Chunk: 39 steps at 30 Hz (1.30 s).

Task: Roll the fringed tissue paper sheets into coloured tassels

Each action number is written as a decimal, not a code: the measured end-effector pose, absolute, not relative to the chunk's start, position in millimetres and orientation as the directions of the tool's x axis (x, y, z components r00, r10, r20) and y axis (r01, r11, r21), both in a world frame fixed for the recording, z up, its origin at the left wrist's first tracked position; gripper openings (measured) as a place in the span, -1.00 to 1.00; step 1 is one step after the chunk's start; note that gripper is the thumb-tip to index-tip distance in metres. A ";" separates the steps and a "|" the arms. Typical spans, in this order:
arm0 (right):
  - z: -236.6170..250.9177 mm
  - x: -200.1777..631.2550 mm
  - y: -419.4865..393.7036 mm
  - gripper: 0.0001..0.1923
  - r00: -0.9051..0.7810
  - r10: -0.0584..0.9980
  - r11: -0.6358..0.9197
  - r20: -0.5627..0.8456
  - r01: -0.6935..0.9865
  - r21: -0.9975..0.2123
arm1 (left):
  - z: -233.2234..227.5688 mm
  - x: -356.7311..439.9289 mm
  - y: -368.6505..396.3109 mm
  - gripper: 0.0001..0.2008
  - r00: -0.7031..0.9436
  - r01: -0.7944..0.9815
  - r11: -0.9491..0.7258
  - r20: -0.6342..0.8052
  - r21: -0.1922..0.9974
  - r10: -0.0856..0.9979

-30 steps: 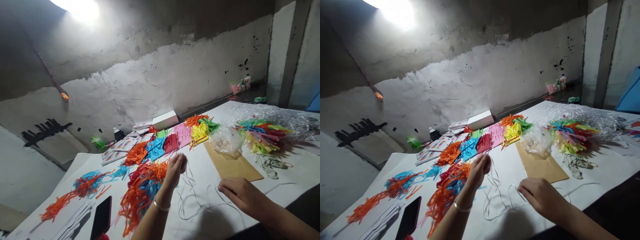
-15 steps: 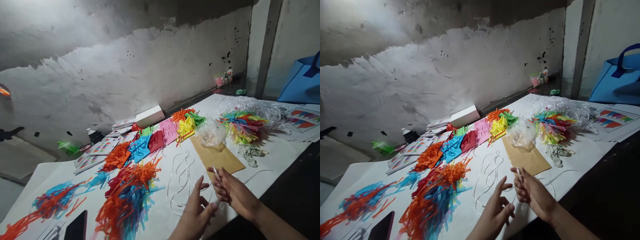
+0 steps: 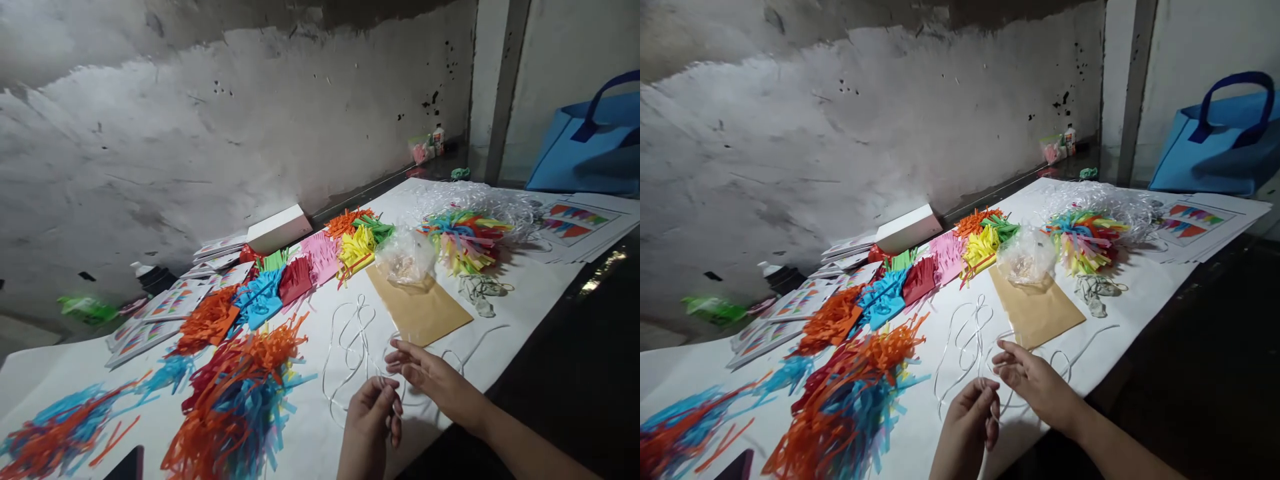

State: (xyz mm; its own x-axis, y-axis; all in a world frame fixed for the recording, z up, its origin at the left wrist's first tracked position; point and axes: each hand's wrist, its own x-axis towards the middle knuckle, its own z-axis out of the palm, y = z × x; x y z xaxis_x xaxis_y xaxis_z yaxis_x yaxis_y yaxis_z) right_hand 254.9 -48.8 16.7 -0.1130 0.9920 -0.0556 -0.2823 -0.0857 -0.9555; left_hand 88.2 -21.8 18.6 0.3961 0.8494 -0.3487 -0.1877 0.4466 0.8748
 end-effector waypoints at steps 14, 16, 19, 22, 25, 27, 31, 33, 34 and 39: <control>23.6 287.2 -78.1 -0.55 -0.198 0.969 -0.089 -0.147 0.272 -0.958 | 39.2 61.0 -2.7 -0.48 0.174 -0.405 0.358 -0.313 0.842 0.934; 21.6 289.2 -79.0 -0.56 -0.192 0.971 -0.085 -0.144 0.289 -0.954 | 38.7 57.9 -2.2 -0.46 0.166 -0.396 0.339 -0.297 0.853 0.940; 18.3 289.4 -79.2 -0.53 -0.194 0.973 -0.064 -0.129 0.308 -0.949 | 36.8 53.0 -2.3 -0.48 0.166 -0.352 0.299 -0.255 0.887 0.953; 9.7 291.2 -77.6 -0.48 -0.163 0.973 -0.121 -0.164 0.249 -0.961 | 34.6 44.0 -2.4 -0.50 0.158 -0.316 0.292 -0.254 0.903 0.954; -5.4 305.3 -71.9 -0.49 0.082 0.985 -0.158 -0.152 0.083 -0.984 | 35.8 25.6 -2.0 -0.49 0.105 -0.342 0.309 -0.291 0.887 0.951; -14.6 327.0 -65.0 -0.56 0.374 0.924 -0.088 -0.077 0.013 -0.996 | 40.3 6.3 -2.1 -0.50 0.058 -0.379 0.311 -0.313 0.872 0.948; -17.0 385.7 -46.6 -0.64 0.751 0.649 0.110 0.121 0.065 -0.992 | 57.1 -42.6 -8.3 -0.49 -0.139 -0.478 0.184 -0.281 0.859 0.950; -11.1 400.6 -36.7 -0.69 0.812 0.530 0.182 0.244 0.173 -0.968 | 67.5 -64.6 -16.4 -0.50 -0.303 -0.496 0.063 -0.241 0.866 0.922; -8.0 399.1 -31.6 -0.70 0.800 0.515 0.196 0.307 0.239 -0.951 | 72.7 -73.7 -21.6 -0.50 -0.367 -0.483 0.021 -0.224 0.876 0.903; -5.7 299.8 0.1 -0.57 0.189 0.845 0.332 0.500 0.546 -0.769 | 92.3 -105.0 -50.2 -0.48 -0.464 -0.300 -0.014 -0.133 0.954 0.876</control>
State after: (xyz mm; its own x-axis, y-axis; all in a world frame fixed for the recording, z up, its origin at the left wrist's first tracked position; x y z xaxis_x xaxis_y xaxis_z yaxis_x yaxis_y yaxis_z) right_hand 299.8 0.1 -5.7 0.1893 0.8453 0.4996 0.5464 0.3321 -0.7689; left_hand -105.0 -50.2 92.3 -0.4637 0.8759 -0.1334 -0.3001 -0.0136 0.9538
